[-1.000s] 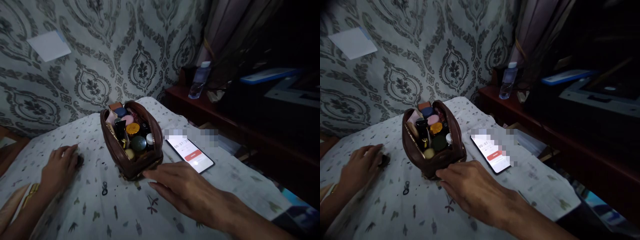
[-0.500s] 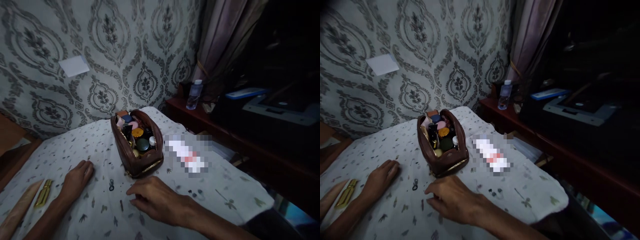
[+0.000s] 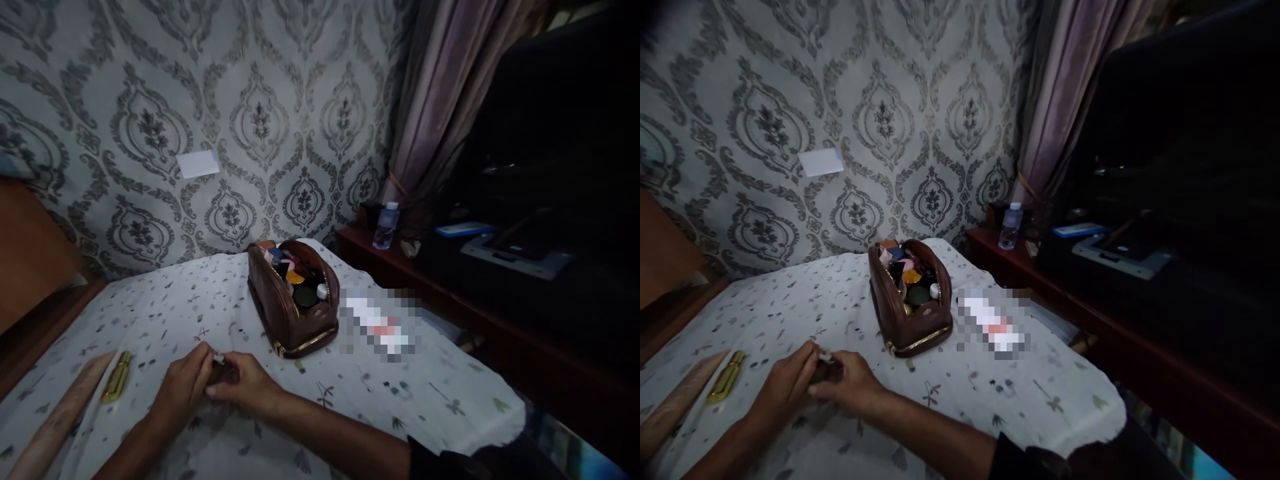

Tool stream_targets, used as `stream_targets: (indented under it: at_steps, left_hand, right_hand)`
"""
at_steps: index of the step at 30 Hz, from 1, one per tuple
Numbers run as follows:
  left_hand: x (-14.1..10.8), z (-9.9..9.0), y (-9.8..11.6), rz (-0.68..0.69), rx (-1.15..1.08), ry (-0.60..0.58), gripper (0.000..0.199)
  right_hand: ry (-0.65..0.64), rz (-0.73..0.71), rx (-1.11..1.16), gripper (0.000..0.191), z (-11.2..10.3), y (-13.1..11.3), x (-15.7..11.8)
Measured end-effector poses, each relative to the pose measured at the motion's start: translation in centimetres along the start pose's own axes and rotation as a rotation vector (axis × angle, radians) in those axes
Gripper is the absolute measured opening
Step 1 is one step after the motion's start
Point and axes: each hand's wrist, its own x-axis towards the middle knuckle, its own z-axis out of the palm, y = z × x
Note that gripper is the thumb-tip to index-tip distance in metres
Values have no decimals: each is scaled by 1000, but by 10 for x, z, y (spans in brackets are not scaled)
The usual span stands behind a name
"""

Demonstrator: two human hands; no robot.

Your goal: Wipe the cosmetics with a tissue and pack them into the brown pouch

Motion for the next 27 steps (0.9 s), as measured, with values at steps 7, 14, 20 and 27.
stream_targets:
  at_steps: [7, 14, 20, 27]
  left_hand:
    - [-5, -1, -10, 253, 162, 229, 27]
    - [-7, 0, -16, 286, 198, 197, 31]
    - [-12, -5, -13, 337, 49, 94, 24]
    - [-16, -7, -17, 206, 125, -64, 38]
  right_hand:
    - [75, -58, -26, 59, 5, 22, 13]
    - [53, -1, 150, 66, 0, 17, 10]
    - [60, 17, 208, 70, -1, 14, 7]
    - [104, 9, 113, 89, -3, 14, 5]
